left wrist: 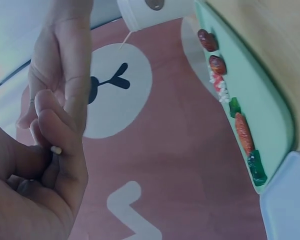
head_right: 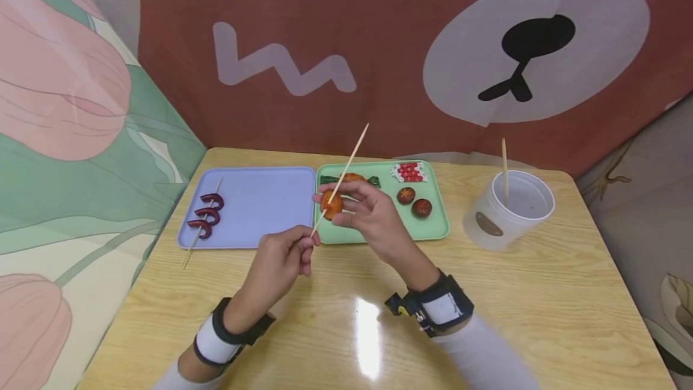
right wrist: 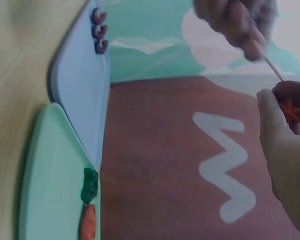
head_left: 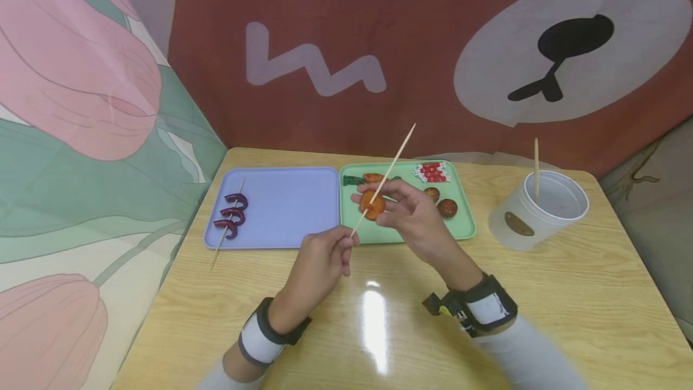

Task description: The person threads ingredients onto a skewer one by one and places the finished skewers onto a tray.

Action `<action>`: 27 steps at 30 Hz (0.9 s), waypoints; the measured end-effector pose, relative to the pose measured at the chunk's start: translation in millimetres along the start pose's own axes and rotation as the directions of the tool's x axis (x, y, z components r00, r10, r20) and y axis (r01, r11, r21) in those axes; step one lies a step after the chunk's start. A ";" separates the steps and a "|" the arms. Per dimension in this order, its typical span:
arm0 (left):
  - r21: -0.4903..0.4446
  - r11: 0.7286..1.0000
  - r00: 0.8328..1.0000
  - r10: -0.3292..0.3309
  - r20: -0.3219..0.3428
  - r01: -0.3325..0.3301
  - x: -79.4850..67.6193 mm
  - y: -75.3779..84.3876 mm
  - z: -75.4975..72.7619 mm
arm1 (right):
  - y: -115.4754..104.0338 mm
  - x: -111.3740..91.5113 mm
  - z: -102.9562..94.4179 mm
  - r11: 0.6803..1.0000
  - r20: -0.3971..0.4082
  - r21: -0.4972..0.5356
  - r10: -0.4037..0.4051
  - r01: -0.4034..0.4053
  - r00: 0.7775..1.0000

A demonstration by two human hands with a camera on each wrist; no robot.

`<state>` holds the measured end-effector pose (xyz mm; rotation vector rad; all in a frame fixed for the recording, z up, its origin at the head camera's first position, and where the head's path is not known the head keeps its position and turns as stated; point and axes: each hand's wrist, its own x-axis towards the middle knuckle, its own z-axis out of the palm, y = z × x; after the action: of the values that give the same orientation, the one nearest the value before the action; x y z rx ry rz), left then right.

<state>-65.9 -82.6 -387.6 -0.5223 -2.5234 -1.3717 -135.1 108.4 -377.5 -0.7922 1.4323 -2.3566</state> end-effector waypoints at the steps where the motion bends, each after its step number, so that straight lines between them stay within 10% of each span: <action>1: -0.004 1.000 1.000 0.003 -0.016 -0.003 1.1 0.9 -0.1 | 2.5 -0.5 2.9 1.000 0.000 -0.008 0.015 -0.015 1.000; 13: 0.015 0.999 0.997 -0.030 -0.069 0.031 0.2 3.0 -4.2 | 14.1 -2.9 10.2 0.989 0.020 -0.125 0.078 -0.074 0.997; 17: -0.002 0.999 0.996 -0.037 -0.079 0.037 -1.7 -0.3 -7.2 | 5.7 -4.0 -15.6 0.909 -0.025 -0.399 0.121 -0.121 0.992; 19: -0.008 0.999 0.995 -0.054 -0.081 0.053 -3.5 -3.2 -10.4 | -0.2 -5.1 -39.6 0.747 -0.124 -0.637 0.144 -0.190 0.982; 24: 0.009 0.992 0.988 -0.124 -0.089 0.125 -12.2 -16.0 -18.5 | -6.9 -13.1 -102.5 0.052 -0.401 -0.909 0.151 -0.412 0.903; 27: 0.027 0.988 0.986 -0.147 -0.084 0.150 -18.3 -22.9 -20.9 | -1.3 -20.5 -126.5 -0.128 -0.463 -0.885 0.162 -0.447 0.871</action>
<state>-58.1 -115.3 -400.3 -0.2701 -2.5578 -1.3677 -191.7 211.5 -428.5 -0.2431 3.0177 -0.5341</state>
